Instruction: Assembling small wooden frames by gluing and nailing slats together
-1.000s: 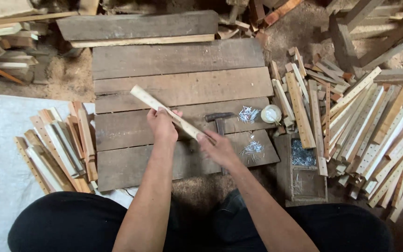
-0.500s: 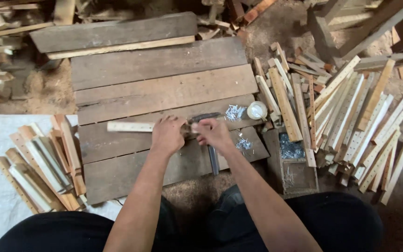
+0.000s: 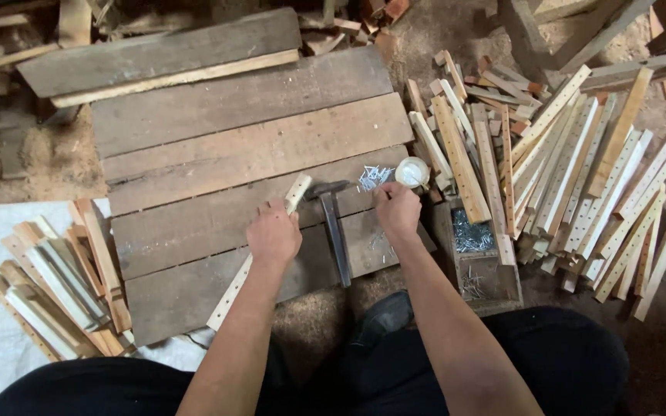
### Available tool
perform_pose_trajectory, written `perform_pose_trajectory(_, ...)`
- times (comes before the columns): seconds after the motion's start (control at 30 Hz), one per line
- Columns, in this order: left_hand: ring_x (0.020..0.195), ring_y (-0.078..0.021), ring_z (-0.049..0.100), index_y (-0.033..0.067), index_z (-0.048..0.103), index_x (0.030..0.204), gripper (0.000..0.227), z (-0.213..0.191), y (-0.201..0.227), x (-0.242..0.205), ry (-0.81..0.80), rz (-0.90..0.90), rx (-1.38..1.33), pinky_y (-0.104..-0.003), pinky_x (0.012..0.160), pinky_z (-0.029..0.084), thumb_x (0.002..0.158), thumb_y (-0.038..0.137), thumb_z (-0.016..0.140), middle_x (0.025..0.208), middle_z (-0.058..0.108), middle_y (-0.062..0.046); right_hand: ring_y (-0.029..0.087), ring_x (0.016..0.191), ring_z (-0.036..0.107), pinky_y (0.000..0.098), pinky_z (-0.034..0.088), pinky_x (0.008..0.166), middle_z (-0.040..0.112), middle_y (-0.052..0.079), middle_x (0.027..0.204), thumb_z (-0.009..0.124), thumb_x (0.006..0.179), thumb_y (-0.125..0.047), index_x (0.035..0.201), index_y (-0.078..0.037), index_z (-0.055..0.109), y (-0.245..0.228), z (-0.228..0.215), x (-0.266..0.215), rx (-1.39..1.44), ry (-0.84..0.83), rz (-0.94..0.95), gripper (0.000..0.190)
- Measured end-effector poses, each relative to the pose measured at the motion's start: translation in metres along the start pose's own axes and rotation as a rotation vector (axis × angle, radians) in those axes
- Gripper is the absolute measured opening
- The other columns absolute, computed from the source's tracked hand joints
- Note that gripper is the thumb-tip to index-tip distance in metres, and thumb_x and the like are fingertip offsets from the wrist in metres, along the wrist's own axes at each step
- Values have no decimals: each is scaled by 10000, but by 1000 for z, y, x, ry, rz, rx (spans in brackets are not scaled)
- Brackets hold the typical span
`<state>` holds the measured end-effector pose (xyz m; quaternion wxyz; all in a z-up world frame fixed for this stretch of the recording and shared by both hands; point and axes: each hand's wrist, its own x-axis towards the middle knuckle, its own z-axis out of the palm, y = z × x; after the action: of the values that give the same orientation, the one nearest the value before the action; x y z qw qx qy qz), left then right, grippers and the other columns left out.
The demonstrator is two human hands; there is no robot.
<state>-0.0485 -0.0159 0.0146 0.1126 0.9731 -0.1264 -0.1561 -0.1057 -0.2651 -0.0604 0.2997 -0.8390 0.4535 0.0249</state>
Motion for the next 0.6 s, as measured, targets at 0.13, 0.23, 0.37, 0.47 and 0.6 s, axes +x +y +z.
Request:
perform_pose_trajectory(0.13, 1177, -427, 551, 5, 580, 1181, 490, -8, 33, -6, 159, -12, 76, -529, 1041, 419, 916, 399, 701, 1161, 566, -209, 315, 992, 728, 446, 600, 909, 776, 11, 971, 688, 883, -457, 1023, -342, 778, 16, 18, 16, -7, 14, -38, 202)
perform_pose_trajectory(0.23, 1192, -434, 559, 59, 642, 1247, 380, -16, 71, -10, 240, 183, 9, -546, 999, 432, 948, 288, 690, 1217, 600, -212, 307, 950, 743, 444, 616, 867, 758, 29, 950, 669, 895, -390, 1017, -272, 765, 19, 21, 16, -60, 71, -117, 196)
perform_pose_trajectory(0.37, 1281, -362, 474, 82, 601, 1334, 405, -2, 96, -9, 159, 309, 42, -531, 1130, 326, 950, 186, 678, 1308, 543, -167, 354, 1012, 722, 489, 590, 890, 747, 79, 1000, 632, 926, -358, 1063, -223, 736, -2, -5, -7, -18, -10, -148, 219)
perform_pose_trajectory(0.47, 1290, -345, 448, 82, 605, 1288, 380, 22, 108, 1, 135, 412, 41, -549, 1162, 298, 918, 127, 678, 1274, 536, -143, 361, 1008, 723, 495, 589, 892, 743, 97, 990, 628, 941, -318, 1071, -209, 731, -2, -5, -8, -45, -22, -160, 198)
perform_pose_trajectory(0.6, 1255, -283, 427, 123, 636, 1146, 323, 47, 108, 15, 137, 521, 77, -479, 1123, 322, 828, 85, 676, 1179, 556, -86, 372, 988, 722, 514, 587, 878, 730, 105, 956, 628, 951, -352, 997, -224, 709, 3, 3, 3, -51, -21, -200, 157)
